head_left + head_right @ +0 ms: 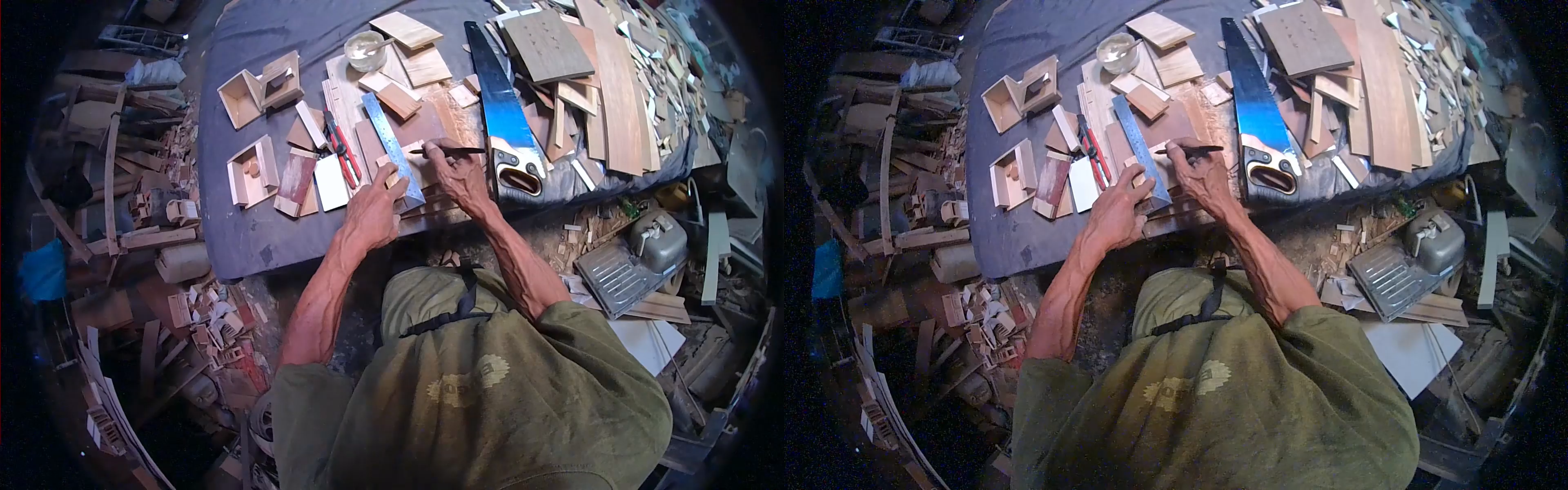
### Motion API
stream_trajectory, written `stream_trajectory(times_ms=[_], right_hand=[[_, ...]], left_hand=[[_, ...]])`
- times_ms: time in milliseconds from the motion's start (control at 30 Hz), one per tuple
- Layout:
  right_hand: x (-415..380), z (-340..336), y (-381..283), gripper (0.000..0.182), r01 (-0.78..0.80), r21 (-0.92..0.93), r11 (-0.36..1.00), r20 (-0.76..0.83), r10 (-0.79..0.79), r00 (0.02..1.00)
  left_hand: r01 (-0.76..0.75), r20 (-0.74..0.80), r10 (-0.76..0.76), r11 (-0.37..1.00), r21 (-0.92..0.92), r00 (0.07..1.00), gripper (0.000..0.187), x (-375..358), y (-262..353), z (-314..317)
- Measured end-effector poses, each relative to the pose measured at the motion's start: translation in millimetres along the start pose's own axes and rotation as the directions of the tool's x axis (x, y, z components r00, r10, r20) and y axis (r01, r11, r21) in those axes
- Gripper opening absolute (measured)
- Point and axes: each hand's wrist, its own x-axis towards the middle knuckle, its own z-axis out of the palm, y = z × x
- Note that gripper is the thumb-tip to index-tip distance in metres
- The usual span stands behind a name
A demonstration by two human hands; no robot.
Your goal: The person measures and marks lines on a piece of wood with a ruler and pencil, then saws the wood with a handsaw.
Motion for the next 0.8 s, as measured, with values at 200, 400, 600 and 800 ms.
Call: stream_trajectory(times_ms=[200, 400, 600, 800], right_hand=[[2.1, 12.9, 14.1, 0.024, 0.068, 0.071, 0.995, -0.008, -0.068, 0.998], [3.5, 14.7, 11.1, 0.023, 0.070, 0.033, 0.997, -0.001, -0.070, 0.998], [4.8, 15.5, 12.0, 0.023, 0.098, -0.026, 0.995, 0.007, -0.098, 0.995], [3.5, 17.2, 11.1, 0.019, 0.194, 0.006, 0.981, -0.005, -0.194, 0.981]], left_hand=[[-0.001, -0.005, 0.001, 1.000, 0.002, 1.000, 0.068, 0.2, 0.4, -0.8], [-0.002, -0.008, 0.002, 1.000, -0.011, 1.000, 0.068, -1.3, 3.0, -2.8], [-0.013, -0.025, 0.013, 1.000, 0.004, 1.000, 0.066, 0.5, -1.2, 3.2], [-0.015, -0.019, 0.015, 1.000, 0.004, 1.000, 0.064, 0.4, -2.1, 3.3]])
